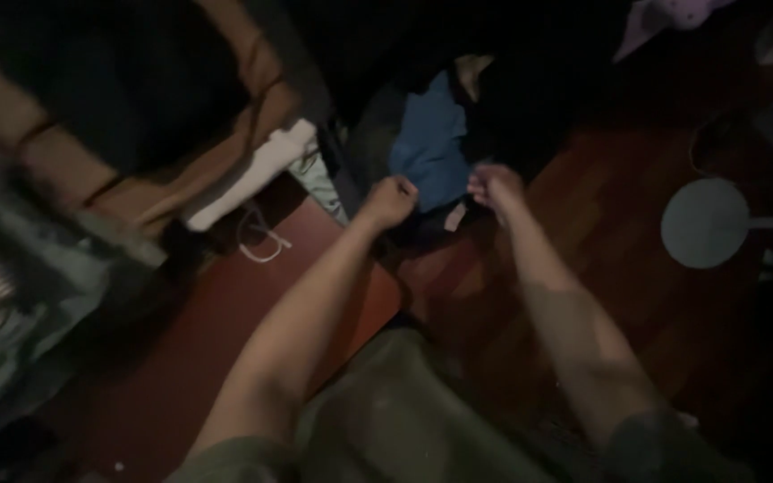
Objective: The recorder is folding several items of clothing on a small table.
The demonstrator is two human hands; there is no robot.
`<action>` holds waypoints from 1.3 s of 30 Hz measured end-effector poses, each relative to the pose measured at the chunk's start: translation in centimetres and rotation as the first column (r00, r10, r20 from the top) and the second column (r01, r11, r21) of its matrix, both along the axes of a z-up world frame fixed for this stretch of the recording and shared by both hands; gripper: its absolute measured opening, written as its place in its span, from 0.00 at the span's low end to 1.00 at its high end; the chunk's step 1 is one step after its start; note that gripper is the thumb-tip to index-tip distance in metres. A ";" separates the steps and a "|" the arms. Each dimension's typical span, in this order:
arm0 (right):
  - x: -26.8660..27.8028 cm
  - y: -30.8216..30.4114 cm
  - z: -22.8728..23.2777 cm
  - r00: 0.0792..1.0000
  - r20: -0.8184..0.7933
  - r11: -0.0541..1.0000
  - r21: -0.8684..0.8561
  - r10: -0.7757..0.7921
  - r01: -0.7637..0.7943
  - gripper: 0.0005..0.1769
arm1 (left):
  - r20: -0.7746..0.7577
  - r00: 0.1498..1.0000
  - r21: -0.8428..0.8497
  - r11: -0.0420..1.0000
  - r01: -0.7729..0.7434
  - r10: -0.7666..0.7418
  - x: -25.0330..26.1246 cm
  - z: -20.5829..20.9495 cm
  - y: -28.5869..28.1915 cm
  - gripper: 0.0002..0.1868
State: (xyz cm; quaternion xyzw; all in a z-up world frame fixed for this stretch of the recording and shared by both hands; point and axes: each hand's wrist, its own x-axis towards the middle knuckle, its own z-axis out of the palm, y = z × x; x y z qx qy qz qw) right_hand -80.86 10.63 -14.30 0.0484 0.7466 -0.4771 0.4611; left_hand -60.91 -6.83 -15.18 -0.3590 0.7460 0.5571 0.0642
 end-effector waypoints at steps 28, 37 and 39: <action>-1.3 -5.5 -0.8 0.954 -0.134 0.943 -0.236 -0.269 0.233 0.09 | 0.218 0.943 0.137 0.965 0.224 -0.250 -4.7 -1.0 -2.6 0.40; 3.1 -7.7 4.6 0.983 -0.076 0.868 -0.484 -0.167 0.110 0.16 | 0.051 0.998 0.422 0.904 -0.065 0.048 -15.3 -9.4 -4.9 0.47; 5.6 -6.9 9.4 0.947 -0.319 0.828 -0.543 -0.050 -0.139 0.13 | -0.271 0.920 0.533 0.840 -0.100 0.281 -15.5 -13.0 -5.6 0.46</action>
